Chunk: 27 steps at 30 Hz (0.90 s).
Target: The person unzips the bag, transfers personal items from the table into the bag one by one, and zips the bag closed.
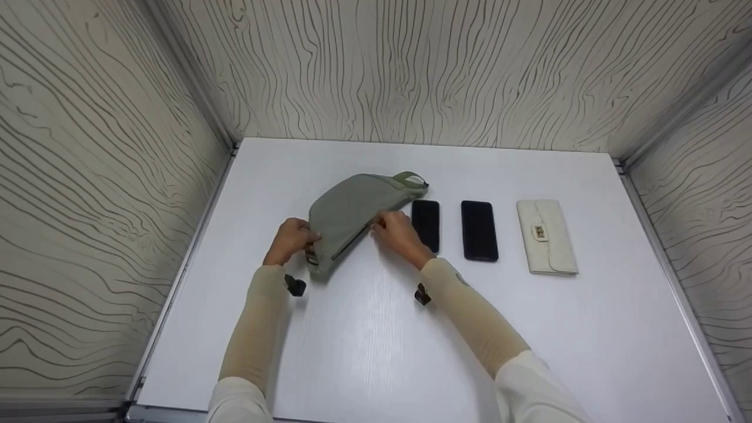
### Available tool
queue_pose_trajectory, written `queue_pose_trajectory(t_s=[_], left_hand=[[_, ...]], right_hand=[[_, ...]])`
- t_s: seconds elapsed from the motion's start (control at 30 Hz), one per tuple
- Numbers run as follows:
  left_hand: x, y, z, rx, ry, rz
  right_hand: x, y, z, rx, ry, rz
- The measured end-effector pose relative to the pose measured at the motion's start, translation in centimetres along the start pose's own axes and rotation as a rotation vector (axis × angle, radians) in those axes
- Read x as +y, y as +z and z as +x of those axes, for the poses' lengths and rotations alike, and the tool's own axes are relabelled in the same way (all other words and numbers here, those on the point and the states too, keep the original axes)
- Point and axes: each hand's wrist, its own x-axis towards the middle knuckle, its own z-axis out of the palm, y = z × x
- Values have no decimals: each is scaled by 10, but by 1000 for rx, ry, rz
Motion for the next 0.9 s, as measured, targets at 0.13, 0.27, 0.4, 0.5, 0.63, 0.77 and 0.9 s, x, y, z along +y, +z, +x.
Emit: queue_pose_trajectory(t_s=[0.13,0.27,0.4,0.5,0.63,0.77,0.9], left_hand=[[1,0,0,1,0,1],[1,0,-1,1,5,-6],[0,0,0,-7,12,-6],[-1,0,0,-13,15,-9],[-1,0,1,-12,11,-12],[-1,-1,1,-11,4,-11],[-3,-1,1,-5,2,-11]], right_hand=[[1,-2,0,3,-2,-3],[1,-3,1,6,-6,5],[2,-4,1,22,-17,-8],[2,-6,1,35,-23,-21],[3,-7,1,45,-22,-25],[7,-8,2,46,0,-23],[10,-11,3,53,28,-23]])
